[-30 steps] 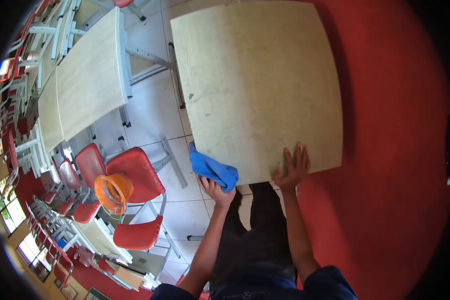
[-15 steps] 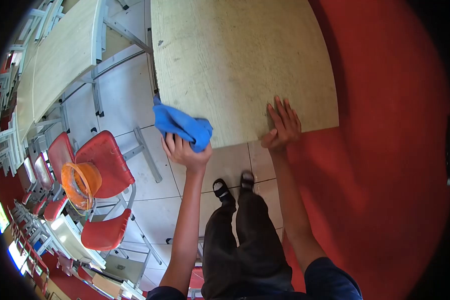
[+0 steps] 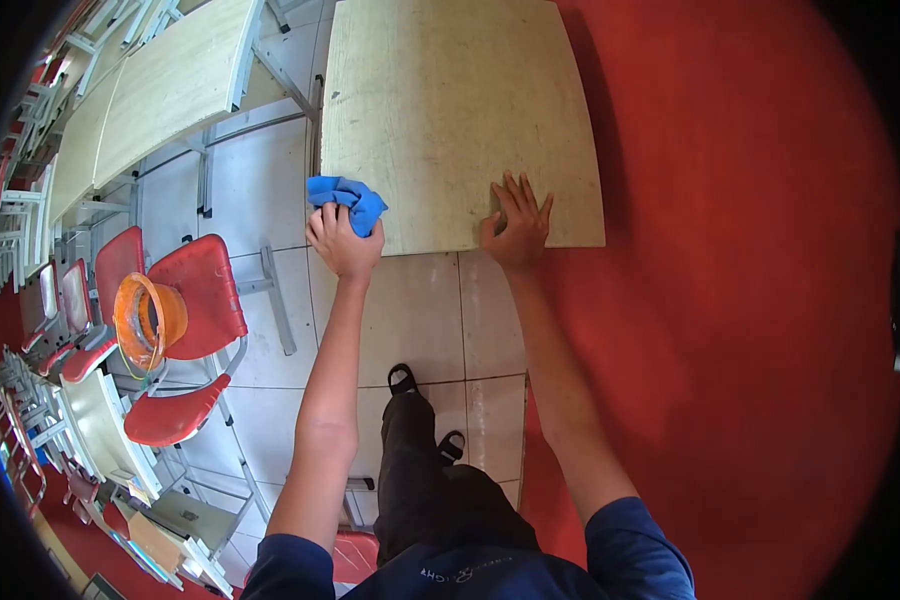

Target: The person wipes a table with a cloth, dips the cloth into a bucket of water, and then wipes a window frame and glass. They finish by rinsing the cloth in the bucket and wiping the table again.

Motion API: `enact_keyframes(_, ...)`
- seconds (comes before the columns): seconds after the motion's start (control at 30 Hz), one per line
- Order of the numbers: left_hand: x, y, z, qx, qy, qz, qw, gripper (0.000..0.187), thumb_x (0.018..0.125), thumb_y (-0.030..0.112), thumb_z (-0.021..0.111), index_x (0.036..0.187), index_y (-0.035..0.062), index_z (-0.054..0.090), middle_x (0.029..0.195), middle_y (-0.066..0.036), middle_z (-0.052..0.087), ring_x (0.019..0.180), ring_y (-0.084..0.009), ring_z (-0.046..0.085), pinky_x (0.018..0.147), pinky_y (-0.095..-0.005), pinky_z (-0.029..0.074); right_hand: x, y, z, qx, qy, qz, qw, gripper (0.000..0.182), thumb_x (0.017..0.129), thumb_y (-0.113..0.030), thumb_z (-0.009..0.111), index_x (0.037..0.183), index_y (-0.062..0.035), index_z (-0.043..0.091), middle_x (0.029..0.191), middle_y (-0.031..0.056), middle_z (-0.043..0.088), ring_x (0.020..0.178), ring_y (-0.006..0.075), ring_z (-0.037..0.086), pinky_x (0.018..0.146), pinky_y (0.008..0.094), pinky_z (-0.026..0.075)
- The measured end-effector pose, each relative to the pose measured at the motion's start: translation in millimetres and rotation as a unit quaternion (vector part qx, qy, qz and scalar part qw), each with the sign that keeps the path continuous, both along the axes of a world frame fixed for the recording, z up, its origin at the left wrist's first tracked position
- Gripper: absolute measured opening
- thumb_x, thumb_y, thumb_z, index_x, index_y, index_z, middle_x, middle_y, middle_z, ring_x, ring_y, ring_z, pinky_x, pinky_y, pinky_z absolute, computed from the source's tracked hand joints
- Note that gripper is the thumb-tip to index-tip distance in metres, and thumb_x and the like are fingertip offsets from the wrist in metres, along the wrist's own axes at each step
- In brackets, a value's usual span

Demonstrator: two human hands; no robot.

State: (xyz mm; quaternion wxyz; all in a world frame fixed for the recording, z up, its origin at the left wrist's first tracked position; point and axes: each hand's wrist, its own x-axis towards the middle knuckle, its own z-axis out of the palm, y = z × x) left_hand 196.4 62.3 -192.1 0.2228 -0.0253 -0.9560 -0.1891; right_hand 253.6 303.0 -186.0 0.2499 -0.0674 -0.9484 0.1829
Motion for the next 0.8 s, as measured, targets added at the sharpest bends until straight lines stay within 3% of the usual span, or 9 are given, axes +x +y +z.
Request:
enact_keyframes(0.4, -38, -2, -14, 0.0, 0.049, -0.014, 0.999, 0.044, 0.059, 0.028, 0.069, 0.098, 0.0074, 0.063, 0.105, -0.006, 0.054, 0.106, -0.0285, 0.047, 0.093, -0.0451, 0.033, -40, 3, -14, -0.008, 0.024, -0.01, 1.0, 0.039, 0.07, -0.016, 0.052, 0.106, -0.0097, 0.067, 0.127, 0.01, 0.057, 0.127, 0.0287, 0.045, 0.107, 0.0646, 0.014)
enact_keyframes(0.8, -92, 8, -15, -0.013, 0.064, -0.008, 0.998, 0.046, 0.063, 0.031, 0.07, 0.103, 0.0093, 0.063, 0.107, -0.002, 0.058, 0.107, -0.0251, 0.049, 0.095, -0.0417, 0.034, -92, 13, -25, 0.012, 0.058, -0.018, 0.998, 0.038, 0.071, -0.019, 0.053, 0.104, -0.0107, 0.067, 0.125, 0.0094, 0.059, 0.125, 0.0288, 0.048, 0.106, 0.0647, 0.019)
